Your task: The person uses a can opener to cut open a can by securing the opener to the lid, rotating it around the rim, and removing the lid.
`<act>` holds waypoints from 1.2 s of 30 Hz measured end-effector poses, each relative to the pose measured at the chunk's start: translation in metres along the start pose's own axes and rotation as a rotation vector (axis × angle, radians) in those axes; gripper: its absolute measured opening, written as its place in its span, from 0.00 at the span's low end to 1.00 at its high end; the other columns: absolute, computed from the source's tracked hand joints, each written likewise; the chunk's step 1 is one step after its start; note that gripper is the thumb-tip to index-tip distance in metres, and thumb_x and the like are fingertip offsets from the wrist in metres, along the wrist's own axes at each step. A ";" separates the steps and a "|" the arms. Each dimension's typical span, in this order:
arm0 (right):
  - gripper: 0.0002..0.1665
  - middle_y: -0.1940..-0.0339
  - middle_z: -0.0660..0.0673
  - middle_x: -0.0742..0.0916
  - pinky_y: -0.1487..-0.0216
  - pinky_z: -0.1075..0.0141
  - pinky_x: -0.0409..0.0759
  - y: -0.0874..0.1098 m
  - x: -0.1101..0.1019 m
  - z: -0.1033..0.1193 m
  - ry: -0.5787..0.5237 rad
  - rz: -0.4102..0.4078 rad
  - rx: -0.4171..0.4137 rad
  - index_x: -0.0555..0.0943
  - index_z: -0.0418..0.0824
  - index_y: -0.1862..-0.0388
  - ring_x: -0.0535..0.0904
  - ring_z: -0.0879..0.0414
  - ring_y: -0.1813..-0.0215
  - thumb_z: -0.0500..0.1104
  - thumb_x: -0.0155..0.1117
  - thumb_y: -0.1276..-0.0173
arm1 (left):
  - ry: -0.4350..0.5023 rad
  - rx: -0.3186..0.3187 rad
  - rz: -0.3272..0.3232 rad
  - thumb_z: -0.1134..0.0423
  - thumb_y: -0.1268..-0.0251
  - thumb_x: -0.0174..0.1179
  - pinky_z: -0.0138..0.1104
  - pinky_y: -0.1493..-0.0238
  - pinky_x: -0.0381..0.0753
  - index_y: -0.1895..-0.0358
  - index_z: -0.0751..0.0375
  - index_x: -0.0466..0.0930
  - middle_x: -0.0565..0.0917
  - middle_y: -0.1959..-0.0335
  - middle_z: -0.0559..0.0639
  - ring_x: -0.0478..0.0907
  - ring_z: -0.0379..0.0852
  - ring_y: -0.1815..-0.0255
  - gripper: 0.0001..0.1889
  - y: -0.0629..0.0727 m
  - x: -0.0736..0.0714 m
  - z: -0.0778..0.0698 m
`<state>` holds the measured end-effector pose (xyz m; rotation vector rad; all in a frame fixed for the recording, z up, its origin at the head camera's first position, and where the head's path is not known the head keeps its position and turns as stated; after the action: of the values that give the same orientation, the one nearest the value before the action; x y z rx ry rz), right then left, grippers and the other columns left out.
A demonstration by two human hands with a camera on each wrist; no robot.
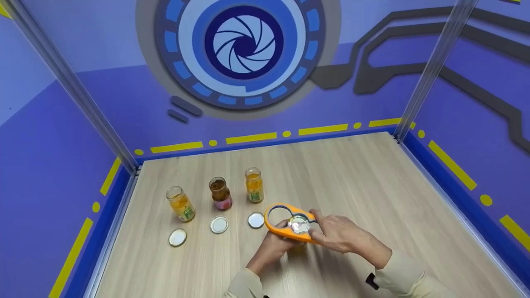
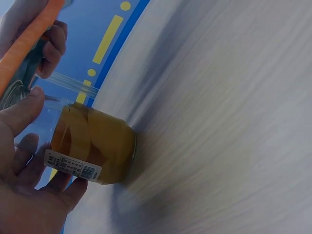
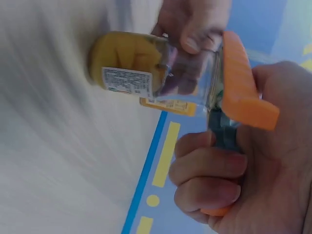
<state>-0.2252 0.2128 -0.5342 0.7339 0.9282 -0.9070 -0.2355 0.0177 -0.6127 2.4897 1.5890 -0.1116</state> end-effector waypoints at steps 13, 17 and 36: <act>0.43 0.66 0.45 0.78 0.66 0.53 0.75 0.022 0.014 0.023 0.262 -0.394 0.068 0.75 0.41 0.39 0.75 0.50 0.69 0.76 0.54 0.30 | 0.099 -0.031 -0.023 0.51 0.37 0.74 0.52 0.28 0.69 0.27 0.57 0.72 0.78 0.31 0.51 0.73 0.50 0.31 0.37 0.005 0.006 0.006; 0.47 0.67 0.40 0.77 0.65 0.52 0.72 0.026 0.024 0.031 0.372 -0.494 0.107 0.74 0.37 0.37 0.74 0.45 0.68 0.77 0.54 0.31 | 0.074 -0.017 -0.070 0.51 0.34 0.71 0.52 0.27 0.68 0.24 0.60 0.67 0.75 0.29 0.55 0.71 0.53 0.28 0.38 0.008 0.013 0.007; 0.48 0.75 0.41 0.73 0.81 0.61 0.73 0.022 0.041 0.052 0.594 -0.558 0.074 0.75 0.28 0.44 0.70 0.52 0.78 0.73 0.58 0.31 | -0.074 0.132 -0.501 0.69 0.23 0.56 0.45 0.30 0.71 0.27 0.67 0.59 0.73 0.32 0.59 0.73 0.53 0.33 0.27 0.014 0.057 0.012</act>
<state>-0.1753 0.1651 -0.5462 0.8428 1.6868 -1.2396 -0.1982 0.0606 -0.6319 2.0839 2.1957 -0.3807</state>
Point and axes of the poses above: each hand's wrist, its own y-axis away from the middle knuckle, its own x-axis out of the palm, z = x × y, the point moved 4 cm from there along -y, towards the middle knuckle
